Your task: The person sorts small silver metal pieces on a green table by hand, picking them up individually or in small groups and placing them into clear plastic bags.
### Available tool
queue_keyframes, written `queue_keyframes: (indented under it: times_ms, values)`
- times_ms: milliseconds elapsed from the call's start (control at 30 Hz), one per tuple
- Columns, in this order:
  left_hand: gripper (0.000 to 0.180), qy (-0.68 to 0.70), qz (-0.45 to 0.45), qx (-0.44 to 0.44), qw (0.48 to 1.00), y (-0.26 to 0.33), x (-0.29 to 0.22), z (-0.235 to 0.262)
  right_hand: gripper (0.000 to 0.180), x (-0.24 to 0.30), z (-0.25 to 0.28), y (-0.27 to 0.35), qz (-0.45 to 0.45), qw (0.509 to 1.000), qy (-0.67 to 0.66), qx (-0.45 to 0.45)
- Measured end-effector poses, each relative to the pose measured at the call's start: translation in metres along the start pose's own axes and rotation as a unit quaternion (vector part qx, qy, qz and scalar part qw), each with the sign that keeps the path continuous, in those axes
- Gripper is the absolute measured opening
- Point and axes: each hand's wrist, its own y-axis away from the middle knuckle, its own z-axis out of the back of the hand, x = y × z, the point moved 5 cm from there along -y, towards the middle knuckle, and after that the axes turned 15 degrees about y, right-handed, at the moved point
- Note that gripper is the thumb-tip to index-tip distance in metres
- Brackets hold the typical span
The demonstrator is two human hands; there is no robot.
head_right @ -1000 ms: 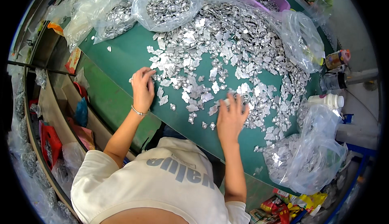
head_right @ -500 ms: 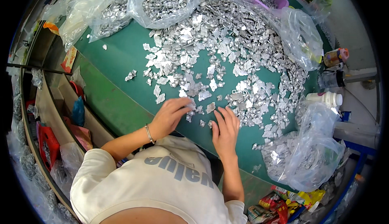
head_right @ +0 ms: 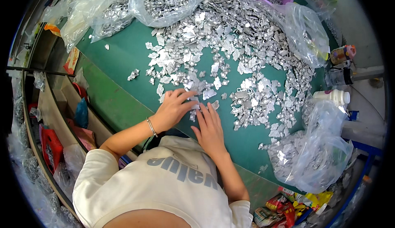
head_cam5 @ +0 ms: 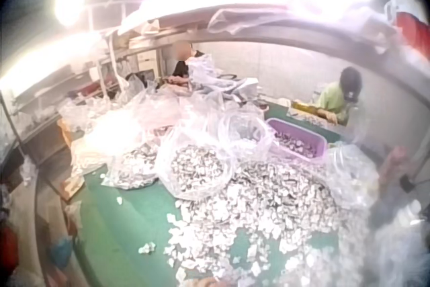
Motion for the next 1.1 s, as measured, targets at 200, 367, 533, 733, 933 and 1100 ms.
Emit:
queue_keyframes:
  times_ms: [200, 367, 533, 733, 933, 1100]
  values:
    - [0.034, -0.038, 0.026, -0.065, 0.997, -0.007, 0.011, 0.008, 0.045, -0.016, 0.019, 0.009, -0.029, 0.998, -0.017, -0.053]
    - [0.034, 0.080, 0.046, -0.004, 0.996, 0.011, -0.015, -0.010, 0.050, -0.054, 0.026, -0.020, -0.077, 0.975, 0.209, -0.003]
    - [0.032, 0.188, 0.067, -0.003, 0.980, 0.027, -0.021, -0.027, 0.047, -0.030, 0.034, 0.022, -0.078, 0.977, 0.185, 0.073]
    - [0.037, 0.186, 0.010, -0.003, 0.982, 0.020, -0.039, -0.047, 0.036, -0.050, 0.045, -0.024, -0.070, 0.987, 0.138, -0.052]
    - [0.030, 0.053, 0.041, -0.128, 0.989, -0.035, 0.004, 0.004, 0.034, -0.062, 0.029, -0.032, -0.029, 0.981, 0.191, -0.001]
    - [0.021, -0.044, 0.050, -0.135, 0.989, -0.078, 0.037, -0.002, 0.036, -0.066, 0.045, -0.046, -0.055, 0.990, 0.118, -0.048]
